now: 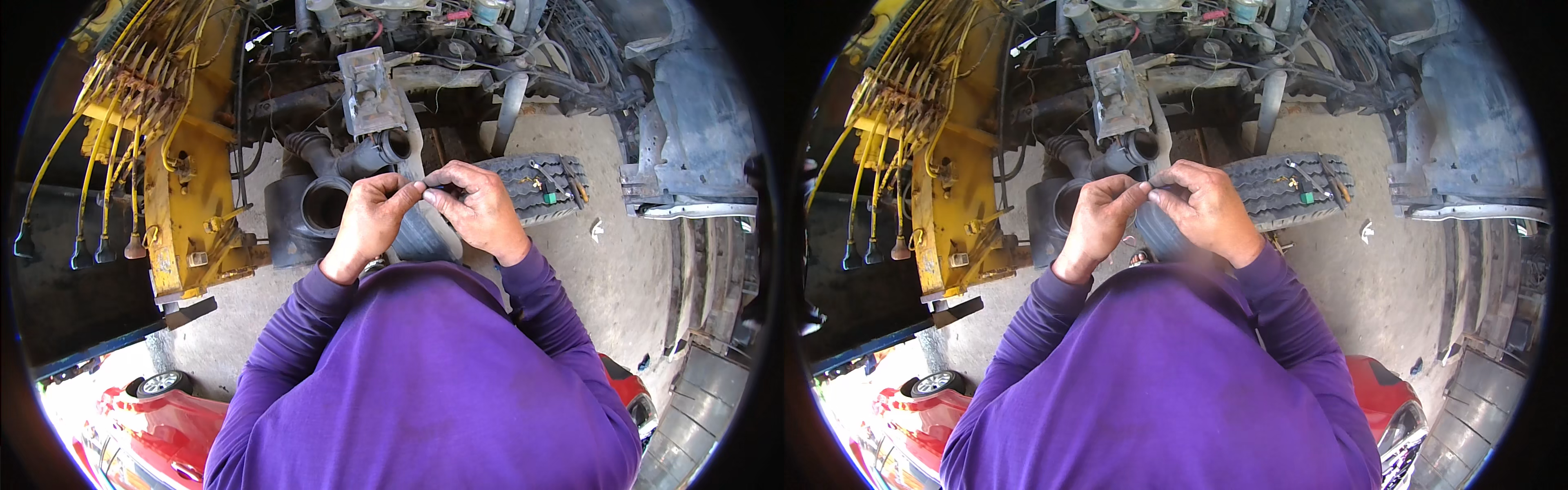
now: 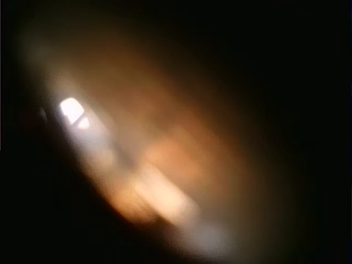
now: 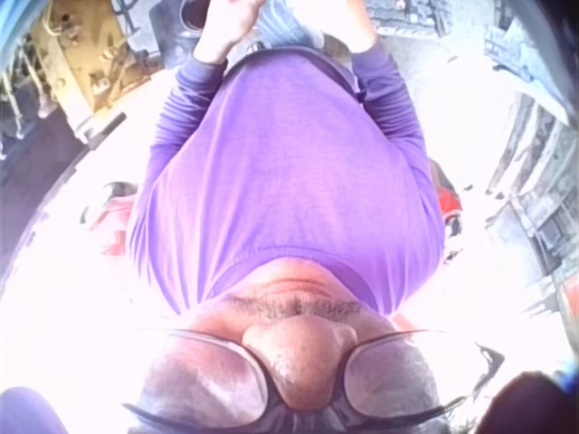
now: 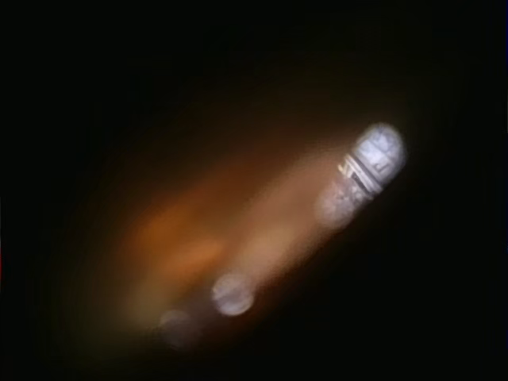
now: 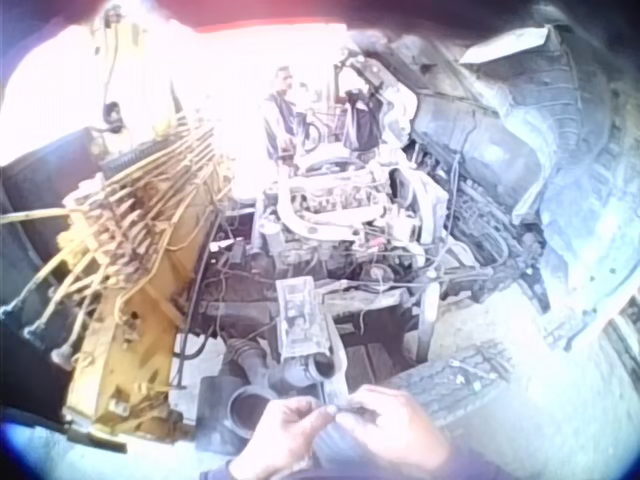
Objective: The person gathers blue zip ties and walks through a cluttered workshop to a vehicle with an exposed engine. They strip and twist wires, then use pliers to crimp connectors onto the wire ends. The person installs the prepared wires into the engine bay and secures them.
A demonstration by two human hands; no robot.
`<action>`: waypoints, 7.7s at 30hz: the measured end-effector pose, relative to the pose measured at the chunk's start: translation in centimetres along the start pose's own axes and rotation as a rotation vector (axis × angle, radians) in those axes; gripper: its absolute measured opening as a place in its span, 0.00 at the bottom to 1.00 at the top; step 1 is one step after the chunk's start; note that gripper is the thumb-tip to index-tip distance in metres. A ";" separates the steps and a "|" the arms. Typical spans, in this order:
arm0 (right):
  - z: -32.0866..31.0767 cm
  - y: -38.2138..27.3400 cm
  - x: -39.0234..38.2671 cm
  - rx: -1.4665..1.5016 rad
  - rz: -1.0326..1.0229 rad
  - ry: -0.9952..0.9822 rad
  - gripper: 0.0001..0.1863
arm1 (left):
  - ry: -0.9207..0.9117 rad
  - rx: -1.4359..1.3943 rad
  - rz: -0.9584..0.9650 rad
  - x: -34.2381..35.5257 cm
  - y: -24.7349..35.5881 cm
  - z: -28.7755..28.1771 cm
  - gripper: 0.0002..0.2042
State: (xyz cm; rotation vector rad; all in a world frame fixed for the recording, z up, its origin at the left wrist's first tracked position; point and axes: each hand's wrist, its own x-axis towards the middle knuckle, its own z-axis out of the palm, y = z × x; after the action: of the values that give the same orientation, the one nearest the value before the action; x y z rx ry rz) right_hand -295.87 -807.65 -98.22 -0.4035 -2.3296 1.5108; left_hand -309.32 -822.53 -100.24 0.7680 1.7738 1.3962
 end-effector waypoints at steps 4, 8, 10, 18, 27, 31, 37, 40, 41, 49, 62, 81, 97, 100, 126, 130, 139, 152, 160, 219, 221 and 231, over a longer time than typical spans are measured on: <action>-0.3 1.3 0.3 0.360 0.253 -0.077 0.09 | -0.057 -0.043 0.017 -0.2 0.2 -0.5 0.12; 0.1 4.4 0.5 0.963 0.509 -0.164 0.09 | -0.081 0.075 0.102 -0.4 -0.3 0.0 0.12; 0.8 5.4 0.7 1.107 0.549 -0.156 0.09 | -0.052 0.132 0.135 -0.2 -0.1 0.3 0.12; 0.1 3.3 -0.9 0.264 0.260 0.129 0.15 | 0.186 -0.014 0.000 -0.2 -1.3 -0.8 0.14; 1.9 1.7 -0.3 0.111 0.063 0.055 0.10 | 0.026 -0.061 0.012 -0.1 -0.1 0.4 0.13; 2.1 2.0 -0.5 0.140 0.101 0.141 0.09 | 0.055 -0.073 -0.027 0.2 0.1 1.0 0.11; 3.0 2.4 -1.6 0.170 -0.009 0.321 0.09 | 0.000 -0.188 -0.082 -0.1 -0.8 1.2 0.08; 2.4 3.5 -2.1 0.031 0.008 0.298 0.07 | 0.013 -0.211 -0.060 0.5 -1.0 2.1 0.06; 2.0 4.1 -2.3 0.119 0.075 0.242 0.10 | -0.010 -0.221 -0.058 0.7 -1.1 2.2 0.06; -18.5 21.9 -8.4 -0.807 0.832 0.586 0.23 | 0.012 -0.533 -0.260 1.8 -1.6 2.1 0.04; -28.7 36.9 -12.2 -0.884 0.549 -0.078 0.40 | 0.205 -0.703 -0.327 0.4 -0.4 3.3 0.13; -1.4 6.9 -5.3 -0.402 0.010 0.171 0.13 | 0.115 -0.721 -0.234 1.2 -0.6 -0.4 0.03; 6.6 2.6 -0.5 -0.591 -0.016 0.113 0.17 | -0.108 -0.628 -0.234 1.8 -1.1 -8.7 0.07; 7.4 2.7 -0.4 -0.513 0.032 0.118 0.15 | -0.170 -0.601 -0.218 2.5 -1.4 -9.5 0.07; 6.9 3.4 1.4 -0.459 0.000 0.114 0.12 | -0.183 0.015 0.230 4.1 -1.5 -8.8 0.17; 8.5 3.8 0.6 -0.390 0.112 0.159 0.12 | -0.038 0.241 0.319 5.7 -3.7 -8.2 0.14; 8.6 5.4 -1.6 -0.252 0.236 0.164 0.15 | -0.066 0.110 0.249 6.6 -5.4 -5.4 0.11; 6.1 4.7 -1.9 -0.427 0.318 0.202 0.20 | -0.102 -0.265 0.041 7.6 -2.0 -4.8 0.06; 4.5 3.7 -1.3 -0.721 0.154 0.185 0.20 | -0.192 -0.277 0.058 6.7 -3.3 -6.1 0.11; 0.1 4.8 -1.5 -0.618 -0.141 0.228 0.16 | -0.258 -0.603 -0.214 5.0 1.5 -2.5 0.08; -0.2 4.8 -1.6 -0.629 -0.117 0.183 0.16 | -0.238 -0.547 -0.220 4.7 1.4 -2.6 0.08; 2.1 5.3 -5.1 -0.197 0.119 -0.030 0.18 | 0.066 -0.140 0.107 3.3 -2.9 -0.5 0.10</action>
State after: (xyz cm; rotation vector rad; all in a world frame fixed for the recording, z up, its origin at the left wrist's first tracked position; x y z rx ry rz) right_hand -291.86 -809.34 -104.54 -0.5819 -2.5287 1.3499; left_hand -311.54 -820.74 -103.60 0.7588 1.6847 1.6157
